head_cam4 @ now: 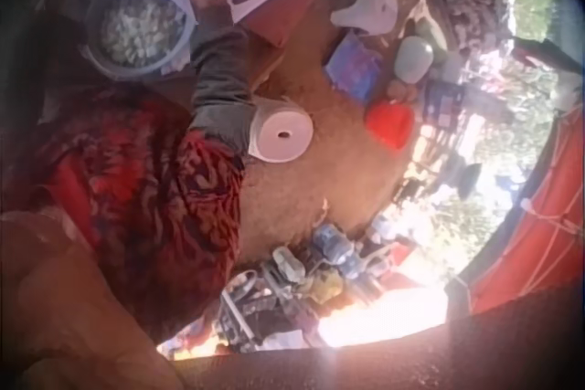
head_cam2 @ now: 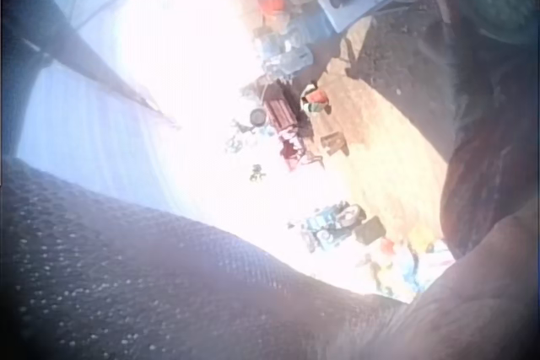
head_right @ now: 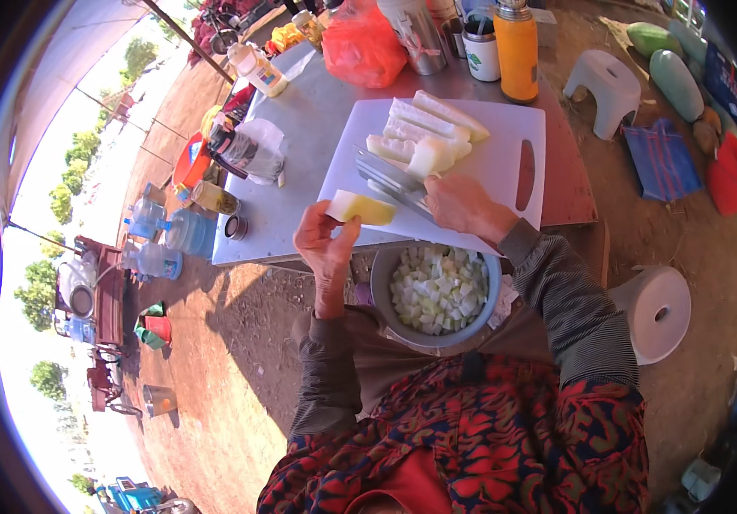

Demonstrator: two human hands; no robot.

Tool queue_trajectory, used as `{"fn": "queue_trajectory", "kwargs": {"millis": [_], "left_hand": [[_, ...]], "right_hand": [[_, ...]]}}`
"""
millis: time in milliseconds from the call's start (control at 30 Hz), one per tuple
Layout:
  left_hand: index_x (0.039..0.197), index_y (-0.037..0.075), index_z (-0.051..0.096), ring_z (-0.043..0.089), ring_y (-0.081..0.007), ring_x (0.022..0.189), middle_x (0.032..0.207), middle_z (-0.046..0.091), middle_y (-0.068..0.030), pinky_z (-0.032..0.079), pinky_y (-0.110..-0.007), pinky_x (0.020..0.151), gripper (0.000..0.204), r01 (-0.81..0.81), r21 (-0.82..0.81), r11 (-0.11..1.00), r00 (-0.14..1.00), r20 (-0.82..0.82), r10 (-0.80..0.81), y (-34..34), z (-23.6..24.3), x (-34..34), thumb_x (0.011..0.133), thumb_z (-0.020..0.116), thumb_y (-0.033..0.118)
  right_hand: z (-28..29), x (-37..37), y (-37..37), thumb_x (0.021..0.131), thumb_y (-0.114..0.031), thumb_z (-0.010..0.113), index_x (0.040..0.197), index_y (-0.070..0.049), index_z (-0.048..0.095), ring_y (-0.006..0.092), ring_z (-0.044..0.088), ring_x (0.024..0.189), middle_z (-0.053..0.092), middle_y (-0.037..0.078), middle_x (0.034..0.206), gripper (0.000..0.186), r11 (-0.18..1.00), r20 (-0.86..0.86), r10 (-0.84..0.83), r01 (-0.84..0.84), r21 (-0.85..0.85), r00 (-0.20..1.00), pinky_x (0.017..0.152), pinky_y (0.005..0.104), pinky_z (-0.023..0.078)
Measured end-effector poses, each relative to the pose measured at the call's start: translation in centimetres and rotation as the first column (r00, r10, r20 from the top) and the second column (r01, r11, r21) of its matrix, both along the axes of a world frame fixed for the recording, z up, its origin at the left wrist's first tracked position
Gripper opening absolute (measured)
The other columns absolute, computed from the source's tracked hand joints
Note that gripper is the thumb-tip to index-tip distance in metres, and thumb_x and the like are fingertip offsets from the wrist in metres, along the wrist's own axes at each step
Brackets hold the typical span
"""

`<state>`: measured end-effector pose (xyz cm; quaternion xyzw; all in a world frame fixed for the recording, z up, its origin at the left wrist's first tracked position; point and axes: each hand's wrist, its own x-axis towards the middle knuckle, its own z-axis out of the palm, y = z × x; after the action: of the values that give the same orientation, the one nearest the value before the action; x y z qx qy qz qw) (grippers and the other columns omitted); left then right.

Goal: The person sits at an outdoor table and uses a knife to chop a white vegetable into small cubes on a white cutting board. The chopped pieces are transferred into a metal bowl placed on their lap. The person continues this process until the bowl is full.

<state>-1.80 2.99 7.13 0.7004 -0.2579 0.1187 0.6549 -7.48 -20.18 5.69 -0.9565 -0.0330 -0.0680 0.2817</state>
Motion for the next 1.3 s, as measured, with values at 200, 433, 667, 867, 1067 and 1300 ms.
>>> {"fn": "queue_trajectory", "kwargs": {"millis": [200, 433, 667, 867, 1067, 1300], "left_hand": [[0.092, 0.007, 0.063, 0.066, -0.0203, 0.073, 0.087, 0.066, -0.0067, 0.054, -0.031, 0.067, 0.033, -0.125, 0.346, 0.930, 0.866, 0.495, -0.068, -5.0, -0.9, -2.4, 0.061, 0.075, 0.002], [0.091, 0.008, 0.059, 0.061, -0.0257, 0.083, 0.089, 0.059, -0.0047, 0.053, -0.038, 0.067, 0.031, -0.267, 0.551, 0.791, 0.763, 0.622, -0.175, -8.5, -3.9, -2.9, 0.061, 0.070, 0.004], [0.103, 0.008, 0.062, 0.059, -0.0250, 0.100, 0.102, 0.056, -0.0050, 0.052, -0.037, 0.075, 0.042, -0.355, 0.613, 0.706, 0.701, 0.674, -0.233, -6.6, -6.3, -1.7, 0.065, 0.076, 0.016], [0.117, 0.013, 0.065, 0.058, -0.0319, 0.112, 0.127, 0.059, -0.0101, 0.054, -0.040, 0.087, 0.062, -0.337, 0.585, 0.738, 0.758, 0.633, -0.156, -3.9, -6.7, -1.4, 0.062, 0.085, 0.033], [0.138, 0.008, 0.048, 0.047, -0.0405, 0.124, 0.142, 0.043, -0.0247, 0.043, -0.053, 0.101, 0.098, -0.469, 0.459, 0.754, 0.766, 0.637, 0.088, -1.0, -6.7, 2.1, 0.057, 0.089, 0.047], [0.151, 0.007, 0.023, 0.051, -0.0318, 0.123, 0.138, 0.049, -0.0211, 0.045, -0.043, 0.101, 0.118, 0.230, 0.165, 0.959, 0.969, -0.131, -0.210, 0.8, -7.8, 10.2, 0.057, 0.093, 0.015]], "right_hand": [[0.9, -5.2, -2.1, 0.089, -0.011, 0.059, 0.093, 0.002, 0.052, 0.0471, 0.058, 0.069, 0.061, 0.027, 0.073, 0.015, 0.996, 0.180, -0.060, 0.047, 0.075, 0.982, 0.060, 0.0508, 0.046], [-0.2, -8.7, -5.0, 0.101, -0.014, 0.049, 0.105, 0.002, 0.056, 0.0067, 0.051, 0.044, 0.054, 0.004, 0.062, 0.018, 0.538, -0.038, -0.372, 0.249, 0.806, 0.927, 0.037, 0.0244, 0.040], [-4.8, -7.4, -4.9, 0.099, -0.015, 0.051, 0.098, 0.000, 0.053, 0.0102, 0.051, 0.042, 0.055, 0.007, 0.064, 0.015, 0.280, -0.140, -0.544, 0.336, 0.899, 0.827, 0.037, 0.0260, 0.042], [-5.2, -6.5, -4.9, 0.097, -0.016, 0.054, 0.095, 0.001, 0.053, 0.0117, 0.053, 0.043, 0.057, 0.009, 0.066, 0.017, 0.255, -0.155, -0.576, 0.356, 0.899, 0.803, 0.038, 0.0269, 0.043], [-5.8, -6.5, -4.7, 0.096, -0.017, 0.057, 0.097, 0.002, 0.054, 0.0122, 0.055, 0.044, 0.059, 0.009, 0.068, 0.019, 0.342, -0.178, -0.595, 0.447, 0.827, 0.784, 0.039, 0.0273, 0.044], [-5.1, -6.3, -4.5, 0.095, -0.017, 0.058, 0.102, 0.001, 0.056, 0.0116, 0.055, 0.047, 0.060, 0.008, 0.069, 0.019, 0.371, -0.200, -0.609, 0.499, 0.783, 0.768, 0.040, 0.0267, 0.045]]}}
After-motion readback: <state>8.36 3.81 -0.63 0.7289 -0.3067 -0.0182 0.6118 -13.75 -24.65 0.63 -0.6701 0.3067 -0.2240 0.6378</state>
